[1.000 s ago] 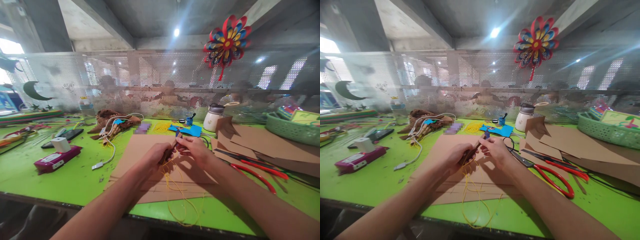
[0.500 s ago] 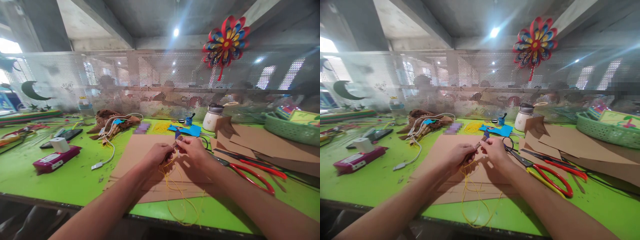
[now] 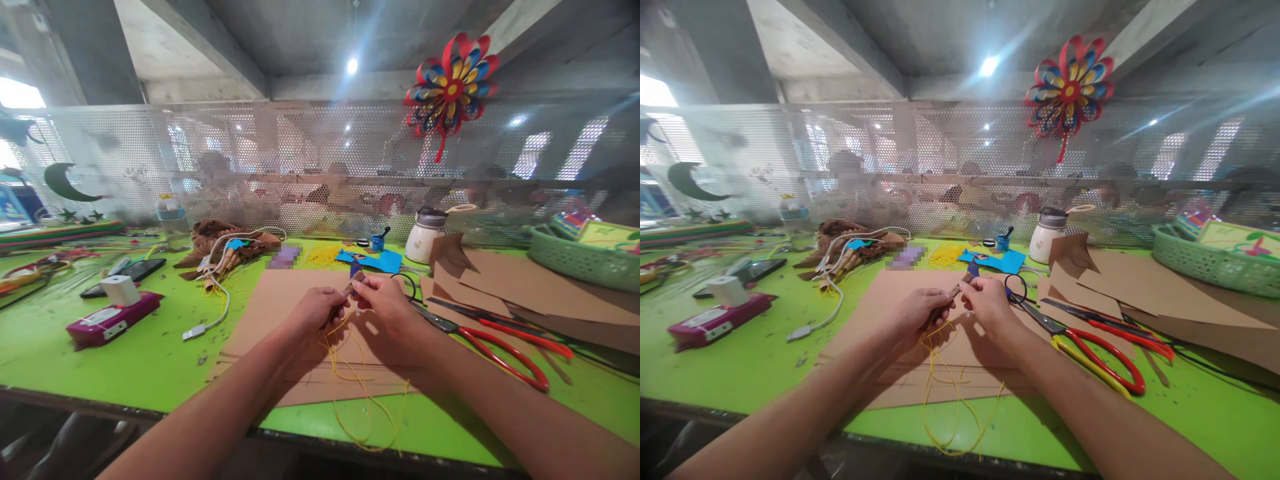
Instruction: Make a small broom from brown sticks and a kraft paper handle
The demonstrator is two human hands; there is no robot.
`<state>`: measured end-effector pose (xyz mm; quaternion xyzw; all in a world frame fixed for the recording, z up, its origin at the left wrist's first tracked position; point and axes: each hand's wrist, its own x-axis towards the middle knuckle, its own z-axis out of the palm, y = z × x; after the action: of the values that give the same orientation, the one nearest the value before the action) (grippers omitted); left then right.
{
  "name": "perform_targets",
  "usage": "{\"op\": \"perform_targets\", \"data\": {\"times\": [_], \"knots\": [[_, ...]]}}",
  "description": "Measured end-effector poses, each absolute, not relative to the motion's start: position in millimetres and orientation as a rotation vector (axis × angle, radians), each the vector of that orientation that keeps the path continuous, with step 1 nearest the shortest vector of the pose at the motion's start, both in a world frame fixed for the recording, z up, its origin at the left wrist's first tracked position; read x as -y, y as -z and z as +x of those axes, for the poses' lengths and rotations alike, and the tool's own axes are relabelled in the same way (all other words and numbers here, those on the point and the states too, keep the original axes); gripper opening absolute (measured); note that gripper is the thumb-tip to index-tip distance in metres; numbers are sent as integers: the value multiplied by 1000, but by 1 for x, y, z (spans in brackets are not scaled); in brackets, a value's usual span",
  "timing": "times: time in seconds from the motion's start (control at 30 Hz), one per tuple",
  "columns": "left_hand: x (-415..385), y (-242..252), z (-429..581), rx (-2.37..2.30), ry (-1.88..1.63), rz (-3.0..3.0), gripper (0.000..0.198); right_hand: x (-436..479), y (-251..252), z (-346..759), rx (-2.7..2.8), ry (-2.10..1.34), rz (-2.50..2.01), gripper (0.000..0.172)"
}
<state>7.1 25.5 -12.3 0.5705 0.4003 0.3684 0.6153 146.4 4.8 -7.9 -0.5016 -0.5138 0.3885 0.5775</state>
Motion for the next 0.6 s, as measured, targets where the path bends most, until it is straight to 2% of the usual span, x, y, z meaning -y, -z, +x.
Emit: {"op": "perform_targets", "data": {"times": [0.27, 0.4, 0.6], "knots": [[-20, 0, 6, -928, -872, 1240, 19, -2, -1, 153, 1124, -1171, -1063, 19], [-20, -2, 5, -958, -853, 1209, 19, -4, -2, 155, 1112, -1137, -1042, 12], [-22, 0, 3, -949, -802, 1201, 22, -5, -3, 156, 1106, -1006, -1056, 22]]}}
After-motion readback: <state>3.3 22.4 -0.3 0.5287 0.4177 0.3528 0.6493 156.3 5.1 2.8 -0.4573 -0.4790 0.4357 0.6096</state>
